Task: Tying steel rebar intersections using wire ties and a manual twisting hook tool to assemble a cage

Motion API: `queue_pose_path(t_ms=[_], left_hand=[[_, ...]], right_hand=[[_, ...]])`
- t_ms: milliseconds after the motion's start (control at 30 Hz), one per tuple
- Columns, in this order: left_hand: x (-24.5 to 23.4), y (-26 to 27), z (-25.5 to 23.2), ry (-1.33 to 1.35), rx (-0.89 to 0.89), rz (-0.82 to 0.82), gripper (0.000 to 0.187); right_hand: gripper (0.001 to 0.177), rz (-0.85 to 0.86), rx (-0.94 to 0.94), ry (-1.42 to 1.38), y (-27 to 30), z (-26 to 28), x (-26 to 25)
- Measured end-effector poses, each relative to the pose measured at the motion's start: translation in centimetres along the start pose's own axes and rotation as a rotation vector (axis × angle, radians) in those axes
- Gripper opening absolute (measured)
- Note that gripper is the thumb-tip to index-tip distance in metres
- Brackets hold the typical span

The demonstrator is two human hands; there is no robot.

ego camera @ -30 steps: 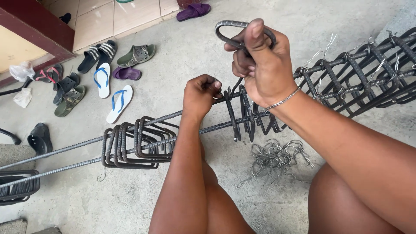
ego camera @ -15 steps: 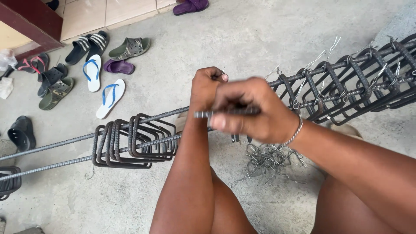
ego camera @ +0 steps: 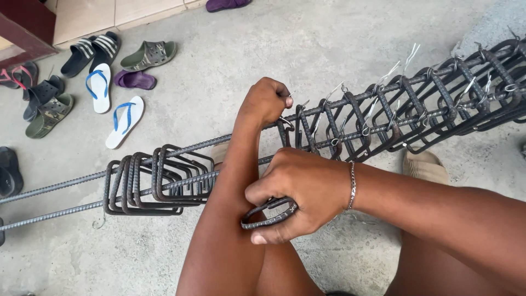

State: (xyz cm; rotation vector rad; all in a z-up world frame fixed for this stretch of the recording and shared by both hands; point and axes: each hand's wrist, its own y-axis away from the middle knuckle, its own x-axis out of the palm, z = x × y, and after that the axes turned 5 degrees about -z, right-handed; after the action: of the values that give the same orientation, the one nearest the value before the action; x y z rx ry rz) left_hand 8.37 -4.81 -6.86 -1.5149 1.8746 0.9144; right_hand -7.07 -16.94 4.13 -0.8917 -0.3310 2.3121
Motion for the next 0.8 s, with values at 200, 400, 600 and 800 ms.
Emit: queue_pose_path(t_ms=[200,400,600,800], left_hand=[[0.1,-0.1,-0.6,-0.144,0.033,0.126,0.015],[0.1,1.0,-0.3,-0.173,0.077,0.066,0.012],[-1.6,3.6,-0.2,0.073,-0.014,-0.022,0.025],[-4.2,5.0,1.0,0.284,0.078,-0.154,0.026]], right_hand=[[0.032,0.093,0.036,0.017,-0.2,0.0,-0.5],[0.038,0.1,0.059,0.059,0.2,0.2,-0.6],[0.022,0.159,0.099,0.122,1.0,-1.2,-0.6],[0.014,-0.254,0.374,0.016,2.4,-1.8,-4.7]])
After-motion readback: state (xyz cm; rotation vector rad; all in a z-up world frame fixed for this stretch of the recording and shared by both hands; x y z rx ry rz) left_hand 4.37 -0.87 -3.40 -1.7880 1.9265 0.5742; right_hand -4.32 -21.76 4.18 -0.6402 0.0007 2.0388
